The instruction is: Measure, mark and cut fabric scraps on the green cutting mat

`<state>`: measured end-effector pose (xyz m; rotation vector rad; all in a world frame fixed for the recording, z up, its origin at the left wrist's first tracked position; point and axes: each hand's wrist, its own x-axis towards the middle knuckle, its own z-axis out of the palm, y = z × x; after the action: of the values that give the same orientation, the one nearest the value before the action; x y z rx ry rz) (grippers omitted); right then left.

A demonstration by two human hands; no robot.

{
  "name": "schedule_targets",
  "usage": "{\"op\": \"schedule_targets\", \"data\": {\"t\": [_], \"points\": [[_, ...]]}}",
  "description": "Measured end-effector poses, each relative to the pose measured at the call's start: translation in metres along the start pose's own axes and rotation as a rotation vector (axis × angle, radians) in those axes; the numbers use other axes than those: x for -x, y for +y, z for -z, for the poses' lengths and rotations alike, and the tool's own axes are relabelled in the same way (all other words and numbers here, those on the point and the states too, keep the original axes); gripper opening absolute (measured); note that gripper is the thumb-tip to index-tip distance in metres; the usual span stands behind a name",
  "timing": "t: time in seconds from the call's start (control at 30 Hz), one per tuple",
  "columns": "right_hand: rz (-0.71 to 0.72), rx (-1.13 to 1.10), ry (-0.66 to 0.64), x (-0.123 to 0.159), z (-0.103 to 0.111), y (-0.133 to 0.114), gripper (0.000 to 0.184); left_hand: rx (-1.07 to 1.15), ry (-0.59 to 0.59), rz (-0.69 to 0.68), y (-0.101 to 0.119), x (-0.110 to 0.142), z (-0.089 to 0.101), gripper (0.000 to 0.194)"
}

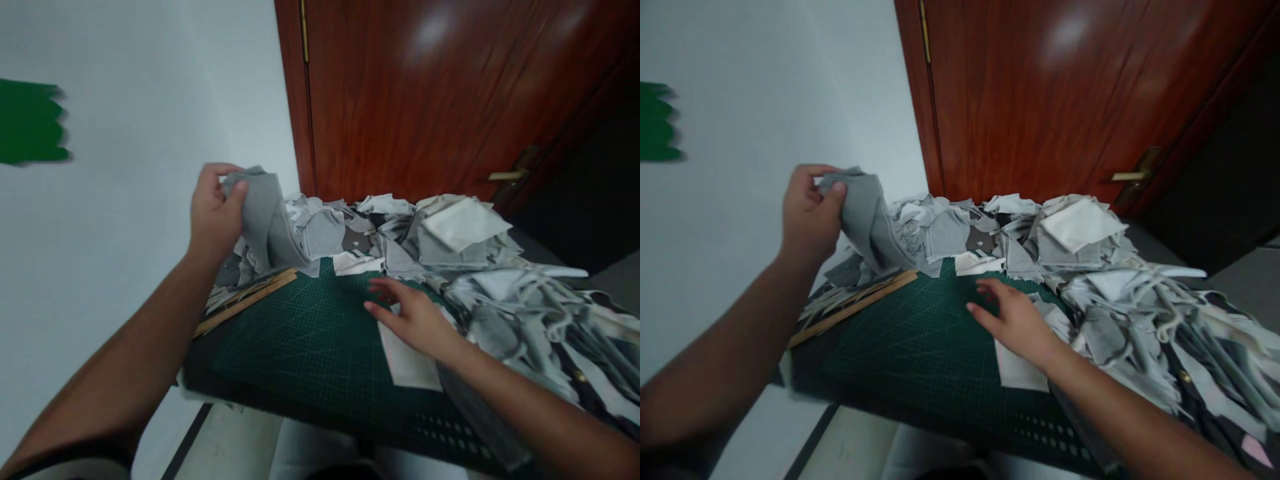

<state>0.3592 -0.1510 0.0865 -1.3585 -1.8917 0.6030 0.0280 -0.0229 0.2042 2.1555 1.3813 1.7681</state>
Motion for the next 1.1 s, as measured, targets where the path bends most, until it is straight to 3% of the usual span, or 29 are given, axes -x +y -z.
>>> {"op": "schedule_targets", "data": {"t": [0.13, 0.27, 0.37, 0.43, 0.5, 0.57, 0.7, 0.8, 0.9, 1.0, 1.1], "points": [[0.059, -0.518, 0.012, 0.02, -0.022, -0.034, 0.054, 0.222, -0.233, -0.005, 0.056, 0.076, -0.038, 0.022], [0.022, -0.714, 0.049, 0.036, -0.031, -0.043, 0.043, 0.284, -0.384, -0.05, 0.085, 0.135, -0.067, 0.015], [-0.011, -0.757, 0.165, 0.052, -0.035, -0.038, 0.04, 0.364, -0.457, -0.026, 0.094, 0.156, -0.074, 0.015], [0.013, -0.687, 0.239, 0.061, -0.032, -0.036, 0.036, 0.392, -0.596, -0.005, 0.099, 0.163, -0.073, 0.026], [0.069, -0.568, 0.248, 0.066, -0.025, -0.037, 0.033, 0.409, -0.754, -0.024, 0.104, 0.165, -0.07, 0.05], [0.118, -0.461, 0.232, 0.068, -0.017, -0.039, 0.03, 0.399, -0.824, -0.088, 0.109, 0.164, -0.066, 0.063], [0.072, -0.367, 0.384, 0.07, -0.001, -0.035, 0.032, 0.326, -0.711, -0.117, 0.104, 0.155, -0.057, 0.031], [0.051, -0.364, 0.469, 0.069, 0.006, -0.025, 0.032, 0.345, -0.631, 0.075, 0.087, 0.146, -0.053, 0.025], [0.025, -0.356, 0.535, 0.066, 0.008, -0.018, 0.027, 0.362, -0.676, 0.192, 0.071, 0.142, -0.052, 0.026], [0.06, -0.317, 0.609, 0.063, 0.006, -0.017, 0.025, 0.272, -0.742, 0.11, 0.068, 0.146, -0.053, 0.039], [0.169, -0.23, 0.547, 0.06, 0.004, -0.021, 0.016, 0.22, -0.767, -0.067, 0.078, 0.154, -0.053, 0.054]]}}
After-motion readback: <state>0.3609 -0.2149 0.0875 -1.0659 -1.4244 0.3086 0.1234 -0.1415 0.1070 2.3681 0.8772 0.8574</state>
